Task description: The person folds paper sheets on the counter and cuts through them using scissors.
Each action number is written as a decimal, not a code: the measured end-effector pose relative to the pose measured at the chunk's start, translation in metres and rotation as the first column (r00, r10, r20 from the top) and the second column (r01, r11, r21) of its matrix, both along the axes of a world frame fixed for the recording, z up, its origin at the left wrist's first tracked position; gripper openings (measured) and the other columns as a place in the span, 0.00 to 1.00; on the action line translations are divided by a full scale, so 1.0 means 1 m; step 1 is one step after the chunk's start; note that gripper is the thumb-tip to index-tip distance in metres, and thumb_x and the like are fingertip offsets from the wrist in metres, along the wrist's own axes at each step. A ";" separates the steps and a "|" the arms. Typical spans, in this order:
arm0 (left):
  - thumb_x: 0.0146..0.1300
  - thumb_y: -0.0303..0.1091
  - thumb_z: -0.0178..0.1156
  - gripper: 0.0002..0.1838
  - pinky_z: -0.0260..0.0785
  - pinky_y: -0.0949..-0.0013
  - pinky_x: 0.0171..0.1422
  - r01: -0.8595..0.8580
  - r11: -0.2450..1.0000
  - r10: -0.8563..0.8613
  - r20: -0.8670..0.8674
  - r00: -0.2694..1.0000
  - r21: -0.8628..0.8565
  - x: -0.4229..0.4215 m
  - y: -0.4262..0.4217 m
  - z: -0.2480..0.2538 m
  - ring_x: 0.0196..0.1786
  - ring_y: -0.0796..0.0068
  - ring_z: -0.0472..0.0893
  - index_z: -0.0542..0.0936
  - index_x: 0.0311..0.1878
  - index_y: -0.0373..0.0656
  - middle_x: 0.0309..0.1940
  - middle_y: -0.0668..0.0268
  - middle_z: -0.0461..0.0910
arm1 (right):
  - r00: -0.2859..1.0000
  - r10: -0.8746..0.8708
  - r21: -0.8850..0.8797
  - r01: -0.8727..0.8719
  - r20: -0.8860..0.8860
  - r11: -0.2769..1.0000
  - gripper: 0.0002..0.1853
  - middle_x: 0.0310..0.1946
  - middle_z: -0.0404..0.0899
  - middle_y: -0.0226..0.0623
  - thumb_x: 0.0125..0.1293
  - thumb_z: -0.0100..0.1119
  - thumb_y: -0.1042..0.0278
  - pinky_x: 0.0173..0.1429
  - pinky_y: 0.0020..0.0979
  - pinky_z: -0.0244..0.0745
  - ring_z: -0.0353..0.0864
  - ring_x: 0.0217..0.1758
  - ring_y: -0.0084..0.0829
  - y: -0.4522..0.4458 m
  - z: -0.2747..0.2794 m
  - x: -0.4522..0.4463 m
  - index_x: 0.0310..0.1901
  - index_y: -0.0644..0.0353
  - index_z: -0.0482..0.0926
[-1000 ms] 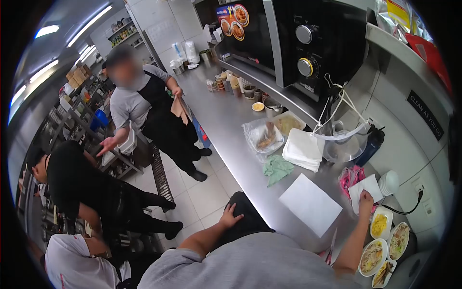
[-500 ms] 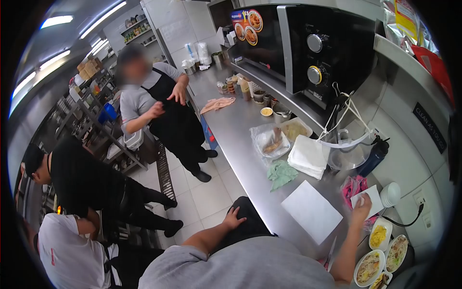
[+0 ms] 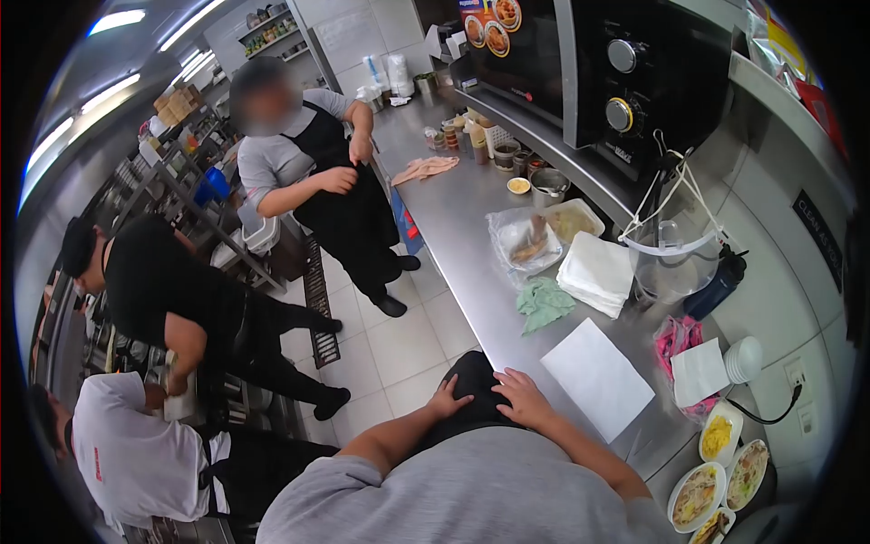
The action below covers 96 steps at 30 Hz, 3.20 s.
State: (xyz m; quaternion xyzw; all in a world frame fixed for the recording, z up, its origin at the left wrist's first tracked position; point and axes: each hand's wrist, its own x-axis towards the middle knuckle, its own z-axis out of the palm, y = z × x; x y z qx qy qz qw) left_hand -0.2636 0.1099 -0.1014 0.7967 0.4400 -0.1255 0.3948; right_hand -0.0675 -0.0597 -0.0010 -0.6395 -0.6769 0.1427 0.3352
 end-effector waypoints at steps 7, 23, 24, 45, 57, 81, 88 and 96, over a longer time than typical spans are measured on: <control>0.49 0.72 0.60 0.62 0.56 0.59 0.73 -0.161 0.968 0.162 -0.013 0.987 -0.191 -0.010 -0.003 -0.011 0.69 0.48 0.64 0.46 0.74 0.37 0.67 0.42 0.62 | 0.995 -0.013 0.024 0.010 0.103 1.000 0.14 0.61 0.70 0.40 0.53 0.59 0.74 0.71 0.45 0.57 0.62 0.68 0.46 -0.001 -0.002 -0.004 0.43 0.60 0.80; 0.65 0.46 0.55 0.20 0.71 0.55 0.54 -0.154 0.965 0.164 -0.031 0.986 0.210 -0.008 0.011 0.000 0.47 0.49 0.81 0.79 0.42 0.34 0.40 0.47 0.82 | 0.997 -0.002 0.011 0.001 0.073 1.000 0.10 0.62 0.70 0.38 0.54 0.57 0.73 0.72 0.44 0.56 0.62 0.69 0.44 -0.002 -0.015 0.000 0.39 0.61 0.82; 0.66 0.44 0.55 0.19 0.71 0.54 0.54 -0.167 0.963 0.172 -0.004 0.985 0.211 0.003 0.008 0.007 0.47 0.50 0.81 0.78 0.44 0.34 0.41 0.48 0.82 | 0.998 -0.001 0.006 0.001 0.067 1.000 0.10 0.62 0.70 0.38 0.55 0.57 0.73 0.72 0.44 0.56 0.61 0.69 0.44 -0.001 -0.015 0.001 0.39 0.61 0.82; 0.60 0.33 0.54 0.15 0.70 0.53 0.57 0.165 0.984 -0.174 0.199 0.964 0.062 0.059 -0.031 0.027 0.52 0.56 0.79 0.79 0.49 0.44 0.46 0.53 0.80 | 0.998 0.008 0.003 -0.009 0.063 1.000 0.07 0.62 0.70 0.40 0.55 0.55 0.73 0.72 0.44 0.57 0.62 0.69 0.43 0.000 -0.010 0.002 0.35 0.62 0.81; 0.60 0.48 0.59 0.33 0.45 0.33 0.72 0.517 0.837 -0.503 -0.120 0.856 0.177 0.038 -0.015 0.016 0.78 0.56 0.43 0.65 0.69 0.56 0.76 0.63 0.47 | 0.996 0.007 -0.019 -0.006 0.086 1.000 0.07 0.62 0.70 0.38 0.55 0.58 0.72 0.72 0.44 0.56 0.61 0.70 0.43 0.000 -0.010 0.001 0.35 0.60 0.81; 0.68 0.36 0.50 0.12 0.73 0.70 0.41 0.216 0.094 0.713 0.218 0.666 -0.972 0.087 -0.082 0.263 0.52 0.67 0.79 0.71 0.51 0.44 0.51 0.62 0.77 | 0.506 -0.206 -0.027 0.337 -0.838 0.941 0.09 0.36 0.83 0.35 0.56 0.67 0.79 0.48 0.26 0.75 0.82 0.41 0.25 -0.064 0.139 0.019 0.40 0.64 0.81; 0.68 0.41 0.51 0.18 0.77 0.71 0.41 0.189 -0.141 0.740 0.023 0.672 -0.972 0.090 -0.083 0.255 0.54 0.62 0.79 0.68 0.55 0.40 0.54 0.54 0.74 | 0.634 -0.218 0.018 0.343 -0.742 0.939 0.09 0.37 0.82 0.35 0.54 0.67 0.81 0.46 0.27 0.74 0.80 0.41 0.26 -0.068 0.144 0.023 0.37 0.64 0.83; 0.67 0.41 0.53 0.19 0.77 0.70 0.42 0.225 -0.260 0.742 -0.045 0.669 -0.939 0.095 -0.082 0.254 0.54 0.61 0.78 0.68 0.55 0.39 0.54 0.53 0.74 | 0.667 -0.221 0.077 0.387 -0.711 0.919 0.07 0.35 0.83 0.36 0.53 0.67 0.82 0.46 0.27 0.74 0.81 0.40 0.26 -0.063 0.145 0.024 0.36 0.64 0.83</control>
